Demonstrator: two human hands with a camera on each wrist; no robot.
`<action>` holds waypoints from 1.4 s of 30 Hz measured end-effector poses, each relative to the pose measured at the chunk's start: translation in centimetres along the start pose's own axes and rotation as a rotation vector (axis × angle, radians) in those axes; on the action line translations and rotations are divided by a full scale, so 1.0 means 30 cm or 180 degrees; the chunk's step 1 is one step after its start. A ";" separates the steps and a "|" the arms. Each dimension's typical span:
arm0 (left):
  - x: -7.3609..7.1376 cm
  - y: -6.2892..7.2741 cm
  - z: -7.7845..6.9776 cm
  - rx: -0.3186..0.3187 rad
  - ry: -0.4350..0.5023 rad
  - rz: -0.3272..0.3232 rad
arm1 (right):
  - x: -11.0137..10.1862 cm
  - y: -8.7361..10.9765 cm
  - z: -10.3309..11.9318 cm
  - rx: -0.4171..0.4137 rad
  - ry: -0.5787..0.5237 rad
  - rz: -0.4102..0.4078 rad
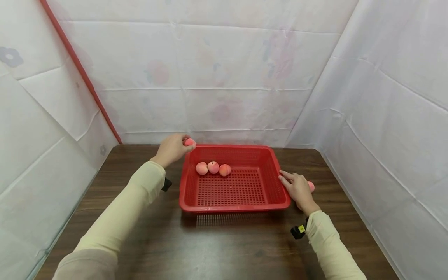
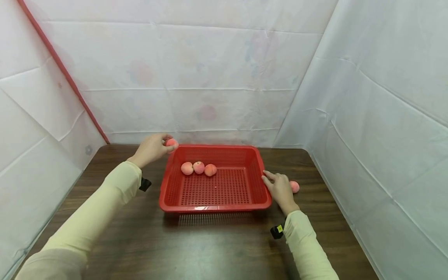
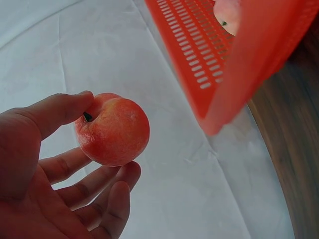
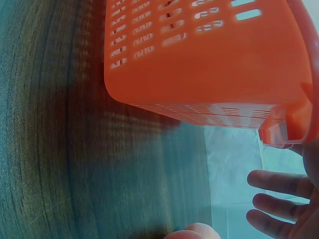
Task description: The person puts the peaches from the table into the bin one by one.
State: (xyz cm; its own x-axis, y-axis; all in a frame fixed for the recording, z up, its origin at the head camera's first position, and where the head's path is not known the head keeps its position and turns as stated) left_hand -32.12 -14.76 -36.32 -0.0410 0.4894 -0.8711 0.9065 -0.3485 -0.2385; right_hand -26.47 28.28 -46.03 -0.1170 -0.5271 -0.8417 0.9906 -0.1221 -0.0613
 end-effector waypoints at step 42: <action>0.294 -0.157 -0.185 0.0355 0.0545 0.0345 | 0.005 0.000 0.003 0.0011 0.0000 -0.0039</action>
State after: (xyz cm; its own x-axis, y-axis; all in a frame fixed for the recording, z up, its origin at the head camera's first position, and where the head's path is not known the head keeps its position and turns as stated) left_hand -34.41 -4.35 -40.49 0.1346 0.5693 -0.8110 0.8492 -0.4880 -0.2017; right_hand -26.51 28.12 -46.10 -0.1292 -0.5254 -0.8410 0.9889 -0.1314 -0.0699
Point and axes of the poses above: each hand's wrist, its own y-axis away from the middle knuckle, its own x-axis out of the palm, z = x × y, the point moved 2 cm from there along -y, towards the middle knuckle, and after that the axes turned 11 degrees about x, right-handed, at the moved point
